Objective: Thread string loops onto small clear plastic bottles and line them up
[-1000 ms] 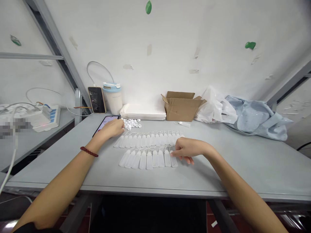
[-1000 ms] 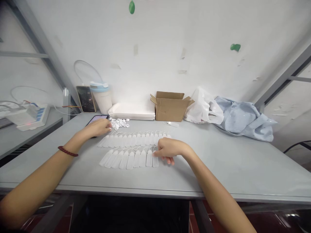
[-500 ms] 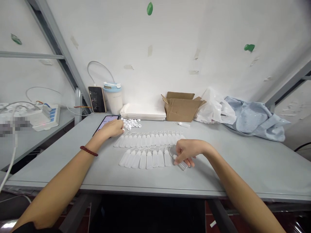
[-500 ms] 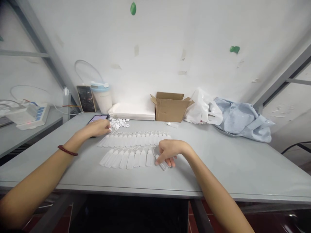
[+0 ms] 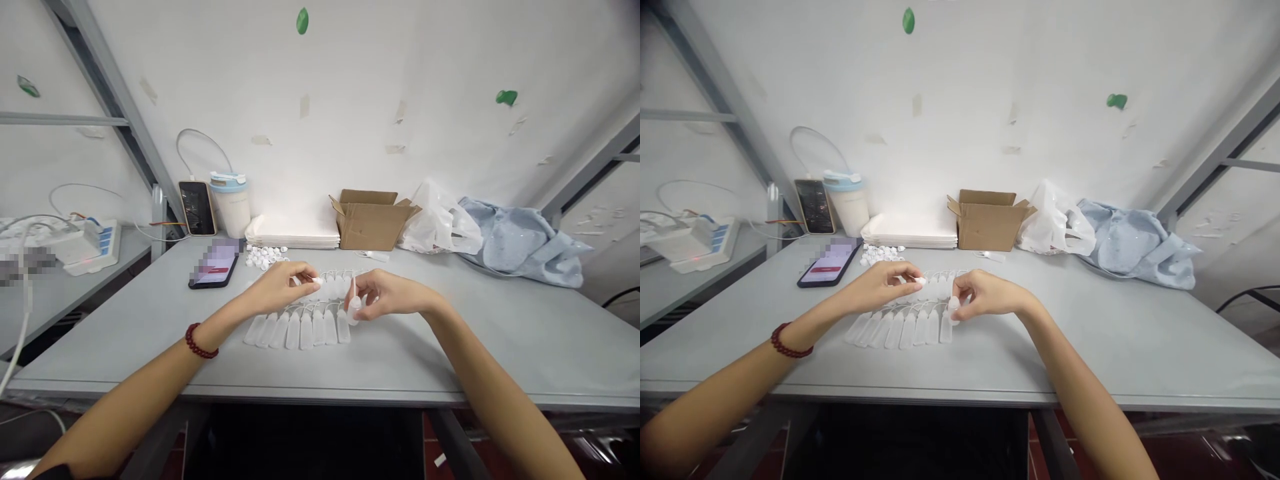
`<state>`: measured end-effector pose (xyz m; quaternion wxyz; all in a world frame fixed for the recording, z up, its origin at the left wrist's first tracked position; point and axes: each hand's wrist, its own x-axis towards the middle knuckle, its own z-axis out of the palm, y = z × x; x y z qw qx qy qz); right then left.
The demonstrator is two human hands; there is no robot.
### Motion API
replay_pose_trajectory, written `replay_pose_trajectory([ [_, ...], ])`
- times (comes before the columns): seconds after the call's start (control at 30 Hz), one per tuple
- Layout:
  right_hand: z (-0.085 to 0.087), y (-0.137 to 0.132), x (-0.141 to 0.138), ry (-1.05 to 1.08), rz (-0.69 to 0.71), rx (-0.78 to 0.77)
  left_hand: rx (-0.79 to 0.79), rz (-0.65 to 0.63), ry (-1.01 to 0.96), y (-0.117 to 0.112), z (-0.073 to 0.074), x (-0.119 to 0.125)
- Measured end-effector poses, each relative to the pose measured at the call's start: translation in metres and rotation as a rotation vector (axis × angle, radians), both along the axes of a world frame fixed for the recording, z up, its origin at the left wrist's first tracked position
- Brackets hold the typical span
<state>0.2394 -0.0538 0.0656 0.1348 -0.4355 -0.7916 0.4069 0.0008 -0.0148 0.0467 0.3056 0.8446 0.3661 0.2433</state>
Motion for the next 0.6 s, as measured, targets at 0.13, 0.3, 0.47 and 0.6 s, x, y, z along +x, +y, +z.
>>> replay_pose_trajectory([
  [0.13,-0.008,-0.002,-0.012,0.205,-0.018,-0.033,-0.081,-0.073,-0.144,-0.013,0.001,0.008],
  [0.3,-0.019,-0.001,-0.020,0.354,-0.060,-0.025,-0.117,-0.116,-0.201,-0.015,0.003,0.008],
  [0.47,-0.017,0.001,-0.019,0.347,-0.034,-0.043,-0.081,-0.129,-0.169,-0.015,0.004,0.006],
  [0.6,-0.014,-0.001,-0.020,0.339,-0.035,-0.054,-0.070,-0.109,-0.151,-0.013,0.004,0.005],
])
